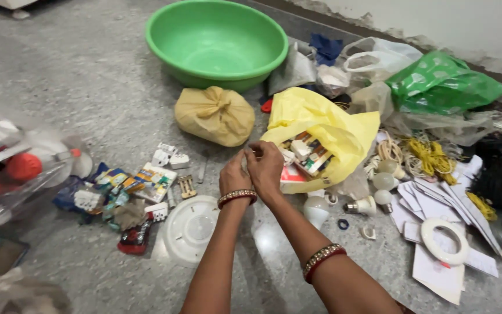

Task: The person sits on the floor and sorts various electrical items, including light bulbs, switches, and small boxes, into a yellow plastic bag. They handle items one by one, placing them into the bag while surrounded by other loose materials and a green basin.

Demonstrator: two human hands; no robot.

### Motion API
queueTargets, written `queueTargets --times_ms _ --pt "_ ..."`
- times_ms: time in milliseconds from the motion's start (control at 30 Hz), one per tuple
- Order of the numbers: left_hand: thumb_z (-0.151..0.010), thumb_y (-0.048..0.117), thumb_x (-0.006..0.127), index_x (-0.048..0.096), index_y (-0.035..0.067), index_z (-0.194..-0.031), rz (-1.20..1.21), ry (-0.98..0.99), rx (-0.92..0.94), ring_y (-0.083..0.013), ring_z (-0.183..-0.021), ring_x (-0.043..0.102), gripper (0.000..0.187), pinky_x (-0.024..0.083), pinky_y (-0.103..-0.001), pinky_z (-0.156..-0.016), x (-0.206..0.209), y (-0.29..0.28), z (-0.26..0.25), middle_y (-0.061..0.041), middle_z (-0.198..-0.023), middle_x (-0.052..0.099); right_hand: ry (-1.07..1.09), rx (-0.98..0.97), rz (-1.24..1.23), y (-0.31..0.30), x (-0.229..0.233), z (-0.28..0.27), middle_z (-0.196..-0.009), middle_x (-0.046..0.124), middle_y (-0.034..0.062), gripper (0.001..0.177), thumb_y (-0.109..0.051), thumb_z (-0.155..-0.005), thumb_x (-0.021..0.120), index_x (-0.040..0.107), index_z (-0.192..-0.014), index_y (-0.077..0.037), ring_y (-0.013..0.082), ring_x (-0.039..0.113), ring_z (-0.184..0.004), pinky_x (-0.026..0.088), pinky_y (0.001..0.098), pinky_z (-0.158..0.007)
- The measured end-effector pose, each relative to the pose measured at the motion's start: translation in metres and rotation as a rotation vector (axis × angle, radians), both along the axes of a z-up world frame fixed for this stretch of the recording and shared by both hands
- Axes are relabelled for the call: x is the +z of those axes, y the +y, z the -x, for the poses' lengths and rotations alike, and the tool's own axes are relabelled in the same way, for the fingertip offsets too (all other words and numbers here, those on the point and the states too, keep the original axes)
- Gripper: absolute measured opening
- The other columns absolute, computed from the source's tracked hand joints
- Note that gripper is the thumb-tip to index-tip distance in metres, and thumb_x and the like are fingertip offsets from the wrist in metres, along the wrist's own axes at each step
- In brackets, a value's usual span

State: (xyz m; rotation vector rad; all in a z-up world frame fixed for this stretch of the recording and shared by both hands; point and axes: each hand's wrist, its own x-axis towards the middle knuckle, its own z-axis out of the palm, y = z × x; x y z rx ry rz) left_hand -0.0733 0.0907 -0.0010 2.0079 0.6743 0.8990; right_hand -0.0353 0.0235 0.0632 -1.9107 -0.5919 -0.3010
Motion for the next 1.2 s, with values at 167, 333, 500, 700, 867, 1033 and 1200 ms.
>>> queueTargets --times_ms 167,333,500,700,867,1033,1200 --pt "-0.091 0.004 0.057 0.069 0.012 -0.127 0.015 0.146 0.124 -0.0409 -0.097 0.069 0.040 0.055 -0.051 -0.085 -0.003 0.033 0.030 -0.024 -0.102 0.073 0.049 0.101 0.020 0.038 -0.013 0.021 -0.094 0.075 0.0148 0.019 -0.012 -0.083 0.077 0.076 -0.097 0.000 0.0256 0.076 -0.079 0.060 0.0354 -0.075" --pt "-0.093 0.008 0.059 0.070 0.012 -0.125 0.065 0.169 0.184 -0.0406 -0.098 0.070 0.034 0.055 -0.050 -0.084 0.004 0.060 0.060 -0.021 -0.108 0.072 0.087 0.133 0.097 0.075 -0.029 0.036 -0.097 0.076 0.0149 0.023 -0.018 -0.081 0.078 0.077 -0.099 -0.003 0.0258 0.076 -0.083 0.059 0.0357 -0.079" --pt "-0.089 0.016 0.067 0.071 0.010 -0.119 0.113 0.309 0.192 -0.0407 -0.102 0.069 0.031 0.054 -0.050 -0.087 0.000 0.085 0.080 -0.023 -0.104 0.072 0.106 0.203 0.215 0.104 -0.049 0.042 -0.103 0.075 0.0167 0.032 -0.023 -0.081 0.078 0.077 -0.106 -0.003 0.0291 0.075 -0.091 0.058 0.0387 -0.083" --pt "-0.089 0.011 0.065 0.068 0.008 -0.117 0.133 0.154 0.193 -0.0414 -0.095 0.071 0.029 0.056 -0.050 -0.082 -0.030 0.108 0.076 -0.023 -0.104 0.071 0.166 0.233 0.343 0.129 -0.071 0.036 -0.110 0.075 0.0184 0.038 -0.022 -0.079 0.075 0.076 -0.114 -0.006 0.0323 0.073 -0.099 0.056 0.0416 -0.090" --pt "-0.089 0.007 0.061 0.070 0.007 -0.107 0.151 0.223 0.193 -0.0418 -0.095 0.070 0.020 0.054 -0.052 -0.082 -0.044 0.117 0.070 -0.021 -0.098 0.074 0.094 0.319 0.335 0.141 -0.097 0.021 -0.120 0.071 0.0219 0.046 -0.021 -0.080 0.075 0.071 -0.122 -0.005 0.0390 0.066 -0.111 0.051 0.0443 -0.098" --pt "-0.091 0.008 0.062 0.069 0.006 -0.105 0.135 0.207 0.204 -0.0422 -0.096 0.070 0.016 0.054 -0.051 -0.083 -0.052 0.125 0.065 -0.021 -0.098 0.073 0.036 0.399 0.358 0.156 -0.122 0.004 -0.127 0.066 0.0250 0.053 -0.018 -0.078 0.074 0.065 -0.128 -0.003 0.0436 0.062 -0.116 0.047 0.0465 -0.103" --pt "-0.088 0.004 0.059 0.068 0.006 -0.114 0.148 0.248 0.206 -0.0418 -0.101 0.068 0.027 0.053 -0.050 -0.087 -0.061 0.132 0.062 -0.021 -0.104 0.073 0.039 0.443 0.387 0.168 -0.142 -0.004 -0.128 0.064 0.0271 0.053 -0.018 -0.081 0.074 0.063 -0.130 -0.002 0.0462 0.059 -0.119 0.045 0.0482 -0.103"
